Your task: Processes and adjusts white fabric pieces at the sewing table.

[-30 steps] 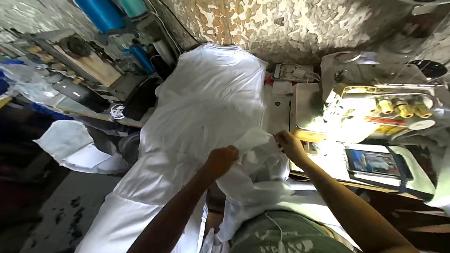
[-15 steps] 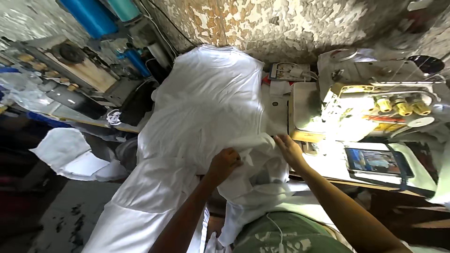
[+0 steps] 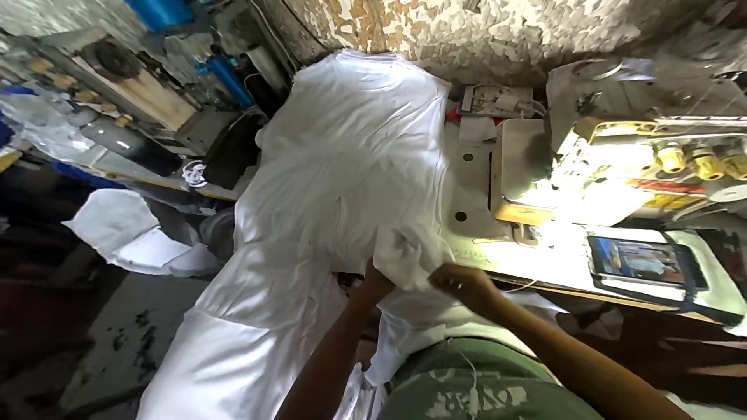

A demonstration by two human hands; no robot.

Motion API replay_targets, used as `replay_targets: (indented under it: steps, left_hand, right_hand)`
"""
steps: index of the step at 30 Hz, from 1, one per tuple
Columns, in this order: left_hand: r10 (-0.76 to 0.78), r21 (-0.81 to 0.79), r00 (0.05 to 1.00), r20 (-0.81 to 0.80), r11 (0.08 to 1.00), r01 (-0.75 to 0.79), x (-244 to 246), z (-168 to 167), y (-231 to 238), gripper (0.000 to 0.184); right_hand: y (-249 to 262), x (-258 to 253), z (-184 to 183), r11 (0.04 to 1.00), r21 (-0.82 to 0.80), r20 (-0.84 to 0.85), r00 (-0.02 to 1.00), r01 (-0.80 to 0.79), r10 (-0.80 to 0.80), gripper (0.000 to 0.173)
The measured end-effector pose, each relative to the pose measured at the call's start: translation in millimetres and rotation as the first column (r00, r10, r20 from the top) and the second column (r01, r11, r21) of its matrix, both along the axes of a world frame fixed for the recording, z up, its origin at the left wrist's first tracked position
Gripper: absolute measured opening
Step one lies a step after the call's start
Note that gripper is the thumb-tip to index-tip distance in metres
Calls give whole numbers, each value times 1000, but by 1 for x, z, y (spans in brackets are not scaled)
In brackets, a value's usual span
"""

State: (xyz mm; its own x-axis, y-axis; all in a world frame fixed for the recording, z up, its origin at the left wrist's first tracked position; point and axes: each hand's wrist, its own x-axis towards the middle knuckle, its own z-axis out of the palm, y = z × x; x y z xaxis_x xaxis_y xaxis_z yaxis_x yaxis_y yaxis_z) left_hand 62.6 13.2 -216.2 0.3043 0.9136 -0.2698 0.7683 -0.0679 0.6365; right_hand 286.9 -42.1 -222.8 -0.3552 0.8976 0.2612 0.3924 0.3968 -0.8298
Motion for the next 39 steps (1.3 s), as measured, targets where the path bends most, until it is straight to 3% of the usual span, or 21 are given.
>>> replay_targets:
  steps: [2,5,8,11,14,16,18,20,23,25,27,29,32,35,37,39]
  left_hand:
    - [15,26,999,46,1000,-16,0,-3,-2,39]
    - [16,73,998,64,997,-21,3,-5,-4,40]
    - [-1,92,1000,10,996,0,4,-5,-3,40]
    - [0,70,998,-60,998,4,4,-4,-7,42]
    - [11,8,989,-148,1000,-10,3,1,-9,47]
    - [-38,69,980,-197,996,53,5,-2,-4,46]
    - [-100,205,981,-166,970,133,10,-3,9,43]
    - [-179,280,982,-66,941,190,12,-4,25,33]
    - [-213,290,975,-63,931,222,17,-1,32,31]
    - [-233,325,965,-118,909,259,20,5,33,33]
    - [-265,353,955,-130,888,295,23,17,34,32]
    - [-286,382,953,-98,874,301,25,28,33,29]
    - [-391,417,918,-65,825,381,29,45,36,23]
    - [-466,440,879,-100,772,459,39,69,47,21]
    - [-441,457,897,-24,793,402,48,91,56,19]
    - [-443,501,883,152,805,318,56,114,62,16]
  right_hand:
    - [17,8,3,988,-28,-7,988,151,-152,19]
    - [38,7,6,998,-53,2,1000,18,-18,30]
    - [53,-7,8,990,60,153,981,-128,117,32]
    - [52,-12,1,968,222,194,978,-117,73,12]
    - [42,-8,5,951,288,133,988,-108,72,15]
    - [36,-2,20,954,284,98,993,-91,66,17]
    - [31,9,46,986,166,28,999,-30,25,21]
    - [30,26,63,995,-68,-128,989,71,-79,25]
    - [37,53,43,887,-450,-391,871,101,-297,21]
    - [34,63,22,808,-589,-424,842,24,-334,23]
    - [28,63,13,771,-635,-477,808,-44,-346,17]
    - [26,58,17,744,-667,-545,705,-36,-453,12]
    - [36,55,41,713,-701,-590,573,-15,-569,14]
    - [50,51,66,730,-681,-596,541,50,-593,8]
    - [61,50,78,741,-668,-629,479,68,-612,10]
    - [69,52,90,753,-656,-680,389,56,-621,12]
